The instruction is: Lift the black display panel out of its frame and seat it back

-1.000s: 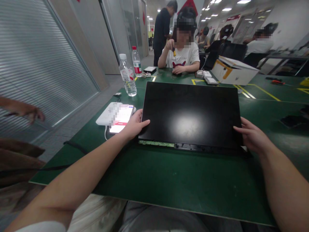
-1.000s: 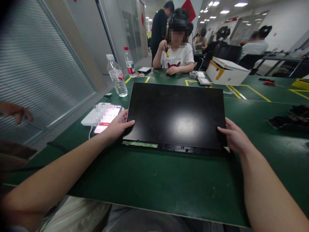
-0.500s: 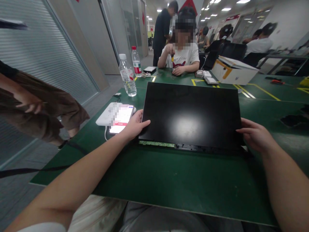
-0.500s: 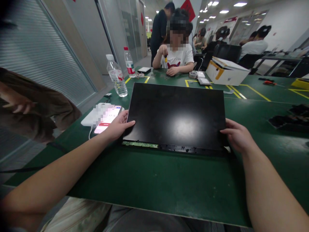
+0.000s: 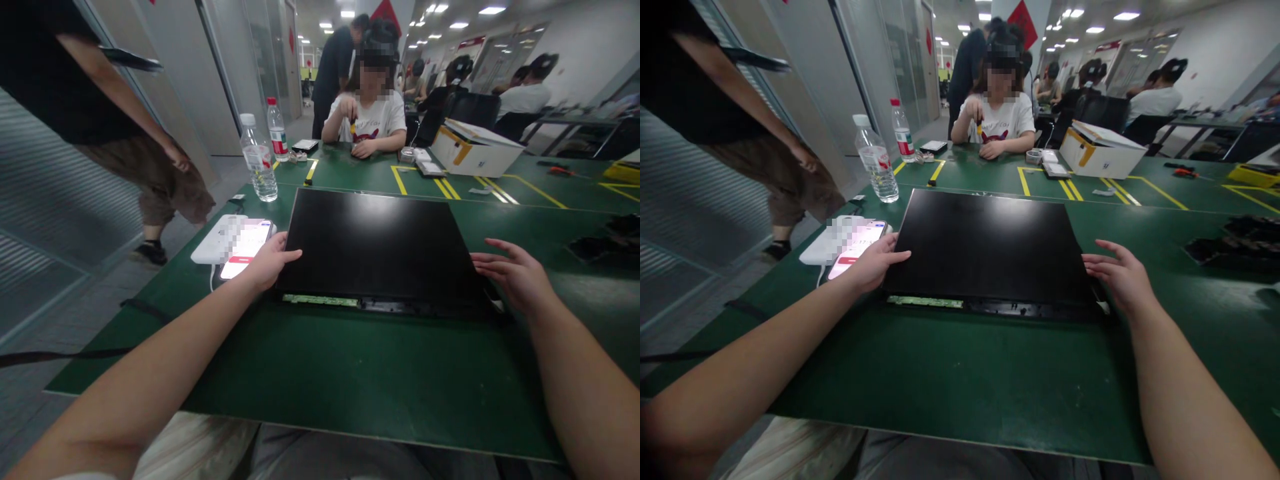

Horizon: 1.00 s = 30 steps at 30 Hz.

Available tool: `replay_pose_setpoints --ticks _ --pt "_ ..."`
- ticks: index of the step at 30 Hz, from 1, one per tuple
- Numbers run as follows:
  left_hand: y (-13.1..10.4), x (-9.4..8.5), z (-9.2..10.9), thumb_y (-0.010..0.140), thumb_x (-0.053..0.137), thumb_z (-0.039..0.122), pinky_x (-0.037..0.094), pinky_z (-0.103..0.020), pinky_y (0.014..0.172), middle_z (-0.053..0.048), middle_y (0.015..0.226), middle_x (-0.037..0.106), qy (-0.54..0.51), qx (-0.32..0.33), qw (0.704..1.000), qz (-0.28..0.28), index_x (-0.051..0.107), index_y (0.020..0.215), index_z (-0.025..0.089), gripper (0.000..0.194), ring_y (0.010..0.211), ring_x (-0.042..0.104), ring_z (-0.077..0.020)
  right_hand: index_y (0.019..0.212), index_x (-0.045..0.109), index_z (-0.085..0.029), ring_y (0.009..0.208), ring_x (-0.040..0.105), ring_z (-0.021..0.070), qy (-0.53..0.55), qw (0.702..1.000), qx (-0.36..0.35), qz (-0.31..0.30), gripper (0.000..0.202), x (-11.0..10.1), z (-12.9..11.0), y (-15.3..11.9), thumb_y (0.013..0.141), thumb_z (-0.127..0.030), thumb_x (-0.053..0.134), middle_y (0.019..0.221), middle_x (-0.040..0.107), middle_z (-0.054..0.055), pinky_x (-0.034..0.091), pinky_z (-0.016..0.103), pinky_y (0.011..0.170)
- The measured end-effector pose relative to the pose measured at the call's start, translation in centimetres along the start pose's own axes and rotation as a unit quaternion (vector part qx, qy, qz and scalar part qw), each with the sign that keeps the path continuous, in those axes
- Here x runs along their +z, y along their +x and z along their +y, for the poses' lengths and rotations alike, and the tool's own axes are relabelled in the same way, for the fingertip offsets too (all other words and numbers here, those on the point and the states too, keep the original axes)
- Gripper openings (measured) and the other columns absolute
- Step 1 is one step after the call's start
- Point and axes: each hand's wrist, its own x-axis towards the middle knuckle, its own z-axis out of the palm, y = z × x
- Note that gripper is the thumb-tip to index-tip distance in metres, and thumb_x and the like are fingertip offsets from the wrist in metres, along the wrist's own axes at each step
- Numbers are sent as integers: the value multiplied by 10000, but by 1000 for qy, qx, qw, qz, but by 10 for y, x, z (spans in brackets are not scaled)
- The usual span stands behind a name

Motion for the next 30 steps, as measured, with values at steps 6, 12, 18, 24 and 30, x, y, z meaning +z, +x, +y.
replay_pose_setpoints --ticks 6,12,18,24,30 --pt "-2 -2 7 657 849 113 605 -406 895 -74 1062 807 11 -43 999 4 666 1157 176 536 1023 768 -289 990 683 -231 772 707 181 -21 1000 -11 1 444 0 0 1 574 -91 750 823 777 63 561 231 627" --pt "-1 -6 11 721 831 165 603 -352 694 -47 919 812 22 -74 997 2 682 1125 185 431 791 777 -249 928 719 -239 698 611 149 -50 999 -6 -4 390 -2 4 4 557 -131 770 822 790 57 417 196 500" --pt "0 -9 8 715 849 155 623 -375 758 -56 978 816 17 -61 998 -13 687 1182 189 495 901 790 -280 884 732 -228 596 526 123 -53 999 -3 1 344 -1 6 4 550 -175 797 801 788 75 372 199 441" --pt "-3 -1 10 744 840 147 639 -397 829 -82 1057 822 16 -58 998 -18 685 1247 188 527 966 790 -292 841 732 -206 551 474 97 -46 999 0 18 352 -1 3 3 499 -183 810 750 769 84 343 178 410" --pt "-3 0 10 780 838 170 648 -375 791 -57 1008 830 6 -56 997 -46 714 1200 216 440 925 797 -275 798 729 -205 519 466 90 -60 998 3 32 339 -3 1 4 469 -159 794 669 733 54 335 180 404"
